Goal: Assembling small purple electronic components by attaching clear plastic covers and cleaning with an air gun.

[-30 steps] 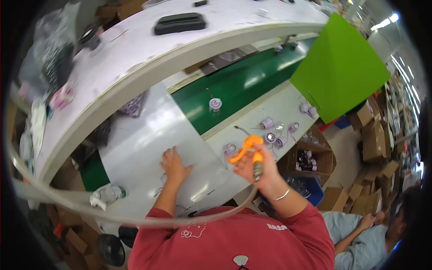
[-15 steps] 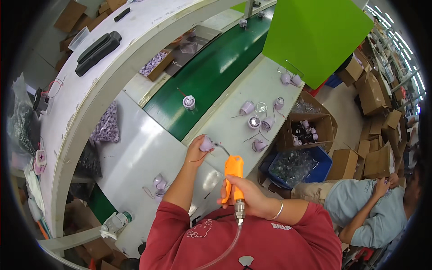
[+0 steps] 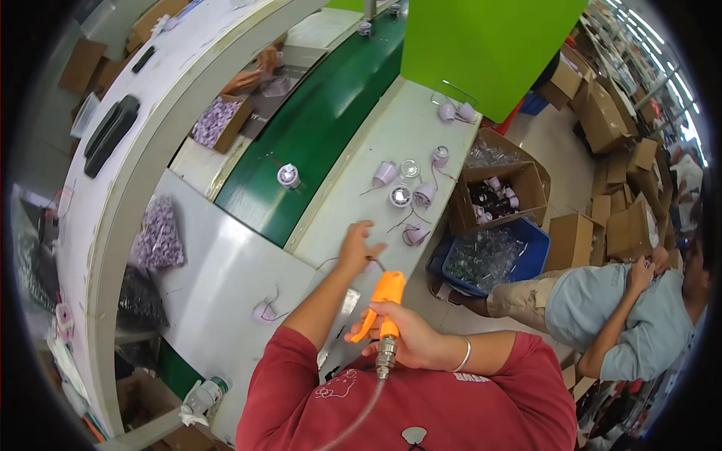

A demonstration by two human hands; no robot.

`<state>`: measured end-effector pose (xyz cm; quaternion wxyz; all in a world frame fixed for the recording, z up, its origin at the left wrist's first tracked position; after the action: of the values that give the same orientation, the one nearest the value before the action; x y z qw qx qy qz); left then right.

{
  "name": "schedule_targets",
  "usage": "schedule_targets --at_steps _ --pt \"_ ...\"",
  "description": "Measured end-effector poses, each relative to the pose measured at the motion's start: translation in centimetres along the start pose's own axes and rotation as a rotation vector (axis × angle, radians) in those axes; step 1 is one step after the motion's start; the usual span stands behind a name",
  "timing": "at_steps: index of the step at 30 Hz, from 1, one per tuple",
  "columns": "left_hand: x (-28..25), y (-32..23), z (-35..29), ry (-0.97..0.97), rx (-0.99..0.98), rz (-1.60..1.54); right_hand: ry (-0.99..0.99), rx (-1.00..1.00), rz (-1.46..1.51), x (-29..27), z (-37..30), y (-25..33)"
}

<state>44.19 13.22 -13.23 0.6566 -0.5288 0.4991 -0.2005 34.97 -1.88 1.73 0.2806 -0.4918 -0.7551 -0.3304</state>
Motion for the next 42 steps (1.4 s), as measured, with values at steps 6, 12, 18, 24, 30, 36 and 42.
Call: schedule_targets --at_steps 6,12,18,24,30,36,42 --pt "11.9 -5.4 2.5 0.462 0.126 0.508 0.008 -0.22 -0.016 -0.3 -1.7 3.0" --pt "6.7 -0.9 2.1 0.109 0.126 0.122 -0.001 -0.157 -0.043 -0.2 -1.2 3.0" --pt "-3.1 6.7 -7.2 0.008 -0.601 -1.413 0.148 0.121 -0.105 1.8 1.3 -0.6" --pt "-11.9 5.7 -13.7 -0.154 -0.223 -1.588 0.199 0.355 -0.284 4.8 2.4 -4.5" --pt "-14.4 6.2 -16.0 -0.238 -0.103 -1.65 0.261 0.265 -0.318 6.2 3.1 -4.6" --pt "-15.4 4.4 -16.2 -0.076 0.095 -1.619 0.353 0.195 -0.343 7.6 1.9 -4.4" --pt "-15.7 3.5 -15.7 -0.073 0.156 -1.716 0.418 0.263 -0.297 8.3 0.2 -4.8"
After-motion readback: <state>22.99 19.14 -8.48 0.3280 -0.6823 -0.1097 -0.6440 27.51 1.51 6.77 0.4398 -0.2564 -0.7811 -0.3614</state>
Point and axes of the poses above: each hand's wrist, its own z-axis towards the middle knuckle, its own x-axis out of the palm, y = z × x, the point moved 10 cm from there along z, towards the middle knuckle, and after that the axes turned 4 degrees about y, right-handed, at the moved point
